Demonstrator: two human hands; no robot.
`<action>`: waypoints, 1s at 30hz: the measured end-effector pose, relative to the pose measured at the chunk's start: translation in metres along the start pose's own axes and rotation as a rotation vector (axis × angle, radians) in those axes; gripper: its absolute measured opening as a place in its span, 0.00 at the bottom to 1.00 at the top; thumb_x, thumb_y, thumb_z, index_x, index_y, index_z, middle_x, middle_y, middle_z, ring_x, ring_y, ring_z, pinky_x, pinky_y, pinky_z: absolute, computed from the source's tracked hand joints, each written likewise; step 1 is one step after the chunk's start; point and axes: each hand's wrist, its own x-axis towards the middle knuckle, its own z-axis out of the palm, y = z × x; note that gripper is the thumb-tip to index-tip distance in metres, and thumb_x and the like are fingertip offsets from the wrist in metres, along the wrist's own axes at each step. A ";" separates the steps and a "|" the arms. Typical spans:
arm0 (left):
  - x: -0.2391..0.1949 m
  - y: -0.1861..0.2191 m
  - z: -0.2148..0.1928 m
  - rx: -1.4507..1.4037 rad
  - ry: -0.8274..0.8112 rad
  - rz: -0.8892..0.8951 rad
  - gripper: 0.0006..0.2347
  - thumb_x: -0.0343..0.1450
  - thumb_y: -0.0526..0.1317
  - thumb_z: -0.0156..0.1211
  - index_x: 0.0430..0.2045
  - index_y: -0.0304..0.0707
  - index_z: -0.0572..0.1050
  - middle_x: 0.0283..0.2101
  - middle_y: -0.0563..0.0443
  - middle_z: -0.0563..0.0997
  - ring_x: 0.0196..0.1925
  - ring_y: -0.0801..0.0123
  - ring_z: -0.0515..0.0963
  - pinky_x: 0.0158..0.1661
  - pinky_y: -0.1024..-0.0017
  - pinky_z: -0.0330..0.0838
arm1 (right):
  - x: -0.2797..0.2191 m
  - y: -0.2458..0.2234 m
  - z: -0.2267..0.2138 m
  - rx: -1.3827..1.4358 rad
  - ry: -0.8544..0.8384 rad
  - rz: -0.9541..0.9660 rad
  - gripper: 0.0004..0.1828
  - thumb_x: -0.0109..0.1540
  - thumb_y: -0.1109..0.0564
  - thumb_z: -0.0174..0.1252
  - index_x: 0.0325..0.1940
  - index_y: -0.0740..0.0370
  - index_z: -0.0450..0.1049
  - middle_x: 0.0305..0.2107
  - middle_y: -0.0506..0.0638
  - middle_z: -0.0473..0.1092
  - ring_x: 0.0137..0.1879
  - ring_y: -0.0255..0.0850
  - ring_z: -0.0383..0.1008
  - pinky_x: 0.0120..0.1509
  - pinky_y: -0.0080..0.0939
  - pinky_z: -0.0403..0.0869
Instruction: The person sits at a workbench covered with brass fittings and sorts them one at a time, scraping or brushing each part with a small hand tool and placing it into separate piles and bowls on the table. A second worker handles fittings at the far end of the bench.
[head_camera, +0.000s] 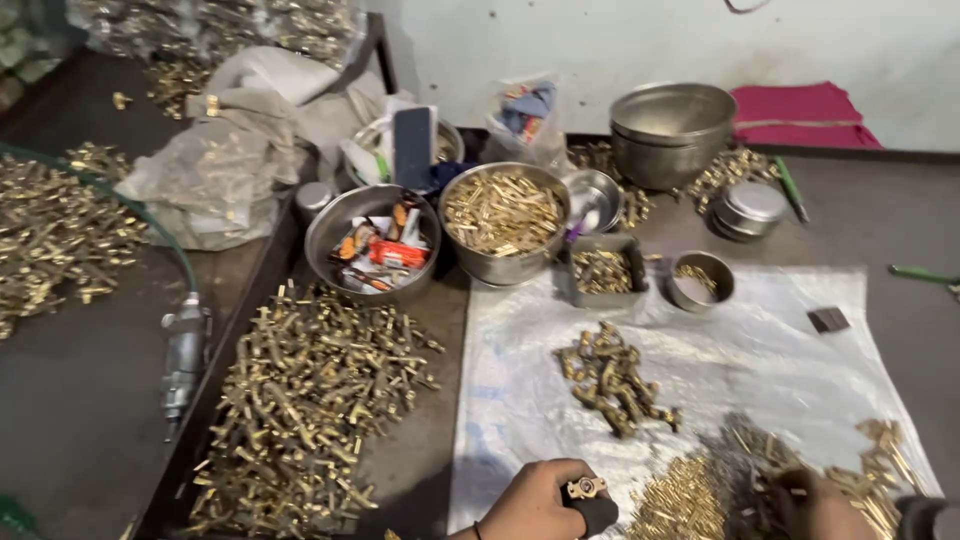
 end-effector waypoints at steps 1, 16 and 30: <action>0.002 0.002 0.008 0.046 0.007 -0.021 0.09 0.69 0.40 0.69 0.36 0.34 0.80 0.25 0.54 0.77 0.29 0.79 0.73 0.31 0.73 0.68 | -0.019 -0.031 -0.052 0.161 0.025 0.069 0.17 0.62 0.44 0.63 0.54 0.46 0.80 0.43 0.49 0.84 0.49 0.46 0.87 0.56 0.48 0.83; 0.061 -0.023 0.059 -0.126 -0.170 -0.074 0.17 0.69 0.31 0.64 0.54 0.30 0.76 0.31 0.55 0.82 0.28 0.79 0.80 0.29 0.77 0.73 | -0.141 -0.203 -0.168 1.047 -0.156 -0.333 0.16 0.58 0.64 0.63 0.50 0.58 0.85 0.49 0.52 0.74 0.60 0.41 0.77 0.64 0.42 0.75; 0.067 -0.030 0.020 -0.247 -0.234 0.033 0.14 0.71 0.33 0.66 0.49 0.28 0.78 0.40 0.58 0.82 0.41 0.82 0.79 0.43 0.80 0.75 | -0.121 -0.262 -0.219 1.473 -0.117 0.061 0.13 0.58 0.65 0.63 0.46 0.69 0.82 0.40 0.57 0.81 0.48 0.45 0.82 0.58 0.45 0.80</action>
